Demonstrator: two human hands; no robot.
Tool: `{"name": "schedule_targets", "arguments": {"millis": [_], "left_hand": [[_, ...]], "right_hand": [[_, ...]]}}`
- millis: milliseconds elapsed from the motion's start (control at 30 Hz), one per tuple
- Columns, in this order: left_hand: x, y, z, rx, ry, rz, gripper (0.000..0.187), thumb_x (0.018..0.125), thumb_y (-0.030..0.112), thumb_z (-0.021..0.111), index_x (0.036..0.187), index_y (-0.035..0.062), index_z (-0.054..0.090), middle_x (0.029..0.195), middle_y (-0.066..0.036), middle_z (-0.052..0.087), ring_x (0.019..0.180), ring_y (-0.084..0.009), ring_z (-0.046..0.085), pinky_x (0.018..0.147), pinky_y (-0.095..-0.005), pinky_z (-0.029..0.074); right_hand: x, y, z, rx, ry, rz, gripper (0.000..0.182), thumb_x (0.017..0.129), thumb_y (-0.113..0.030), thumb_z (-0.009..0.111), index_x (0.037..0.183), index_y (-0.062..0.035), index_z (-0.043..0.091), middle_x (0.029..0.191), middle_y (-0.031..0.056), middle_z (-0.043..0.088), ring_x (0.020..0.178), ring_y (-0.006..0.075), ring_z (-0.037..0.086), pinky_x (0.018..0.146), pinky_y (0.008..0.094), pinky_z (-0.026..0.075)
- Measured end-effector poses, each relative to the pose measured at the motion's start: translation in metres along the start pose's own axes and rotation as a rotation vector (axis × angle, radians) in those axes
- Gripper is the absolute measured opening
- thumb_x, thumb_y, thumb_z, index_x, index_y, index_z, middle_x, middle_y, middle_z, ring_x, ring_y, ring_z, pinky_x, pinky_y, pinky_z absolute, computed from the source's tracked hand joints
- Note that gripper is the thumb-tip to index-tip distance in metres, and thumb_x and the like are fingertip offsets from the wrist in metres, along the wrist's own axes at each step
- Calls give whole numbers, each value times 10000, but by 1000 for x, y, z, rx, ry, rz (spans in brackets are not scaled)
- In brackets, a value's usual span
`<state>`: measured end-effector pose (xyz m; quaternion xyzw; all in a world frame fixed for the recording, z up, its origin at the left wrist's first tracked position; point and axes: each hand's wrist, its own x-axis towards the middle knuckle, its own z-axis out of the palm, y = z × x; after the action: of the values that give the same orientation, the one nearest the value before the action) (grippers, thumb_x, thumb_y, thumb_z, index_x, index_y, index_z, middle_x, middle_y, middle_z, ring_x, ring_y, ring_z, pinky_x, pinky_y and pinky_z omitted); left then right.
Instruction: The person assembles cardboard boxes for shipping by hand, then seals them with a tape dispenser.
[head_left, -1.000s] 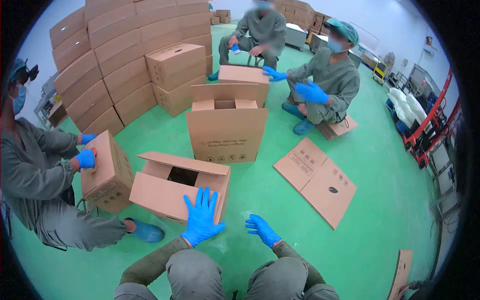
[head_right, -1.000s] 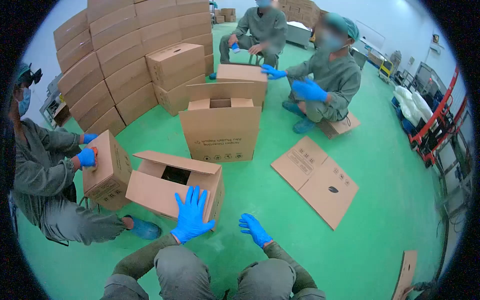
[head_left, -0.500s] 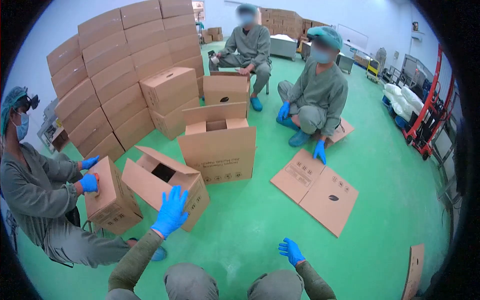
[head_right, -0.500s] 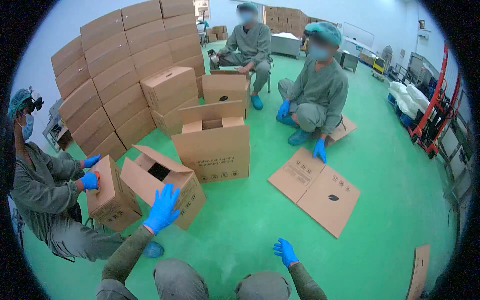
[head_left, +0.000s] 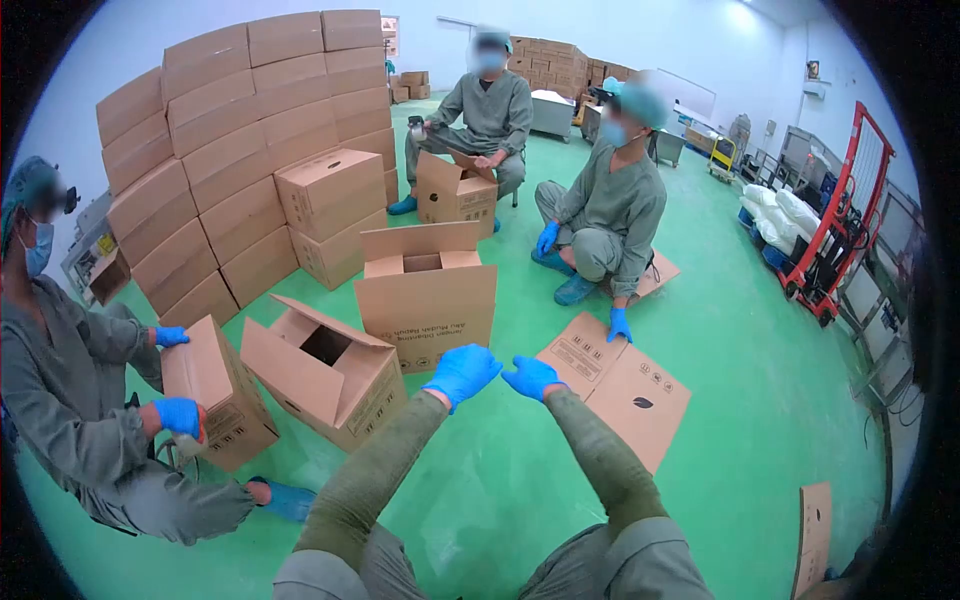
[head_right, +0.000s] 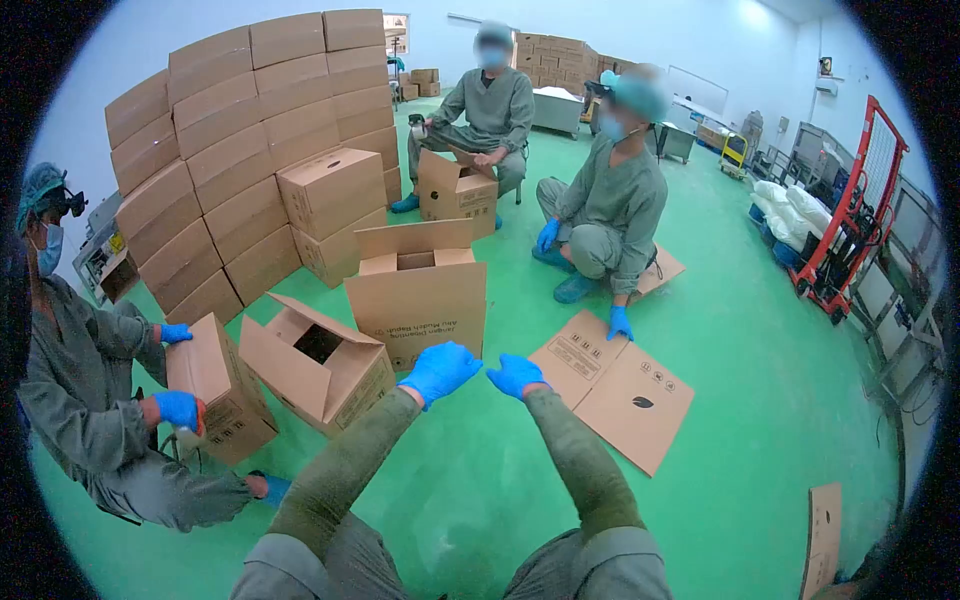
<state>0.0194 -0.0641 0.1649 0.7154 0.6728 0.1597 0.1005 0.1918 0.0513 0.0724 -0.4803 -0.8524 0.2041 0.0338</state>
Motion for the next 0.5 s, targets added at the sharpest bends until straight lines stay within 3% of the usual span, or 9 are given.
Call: {"name": "schedule_targets", "arguments": {"millis": [133,233,333,500], "left_hand": [[-20,-42,52,53,-63,-35,388,876,386,517,838,53,713,862,-203,683,822,-386,667,732,-502,525],[-36,-79,61,133,-117,-104,375,870,356,499,836,49,713,874,-202,687,821,-383,671,734,-500,527],[-46,-90,57,201,-140,-119,344,848,317,505,836,43,713,884,-210,686,823,-383,673,732,-494,528],[-54,-87,62,218,-151,-25,364,877,383,500,868,82,705,866,-179,685,813,-380,661,733,-501,519]], "right_hand": [[4,-2,30,-27,-46,-1,636,846,-523,534,1228,-17,579,1234,251,589,1153,385,570,986,467,447],[-7,32,68,-157,-270,-30,630,833,-519,553,1232,-33,595,1252,233,589,1161,376,571,993,465,447],[-14,72,80,-238,-360,39,638,839,-530,538,1210,-17,619,1288,238,567,1181,364,563,1013,449,435],[-22,101,69,-183,-300,180,596,831,-498,550,1187,-29,642,1267,219,588,1165,363,579,1000,452,452]]}}
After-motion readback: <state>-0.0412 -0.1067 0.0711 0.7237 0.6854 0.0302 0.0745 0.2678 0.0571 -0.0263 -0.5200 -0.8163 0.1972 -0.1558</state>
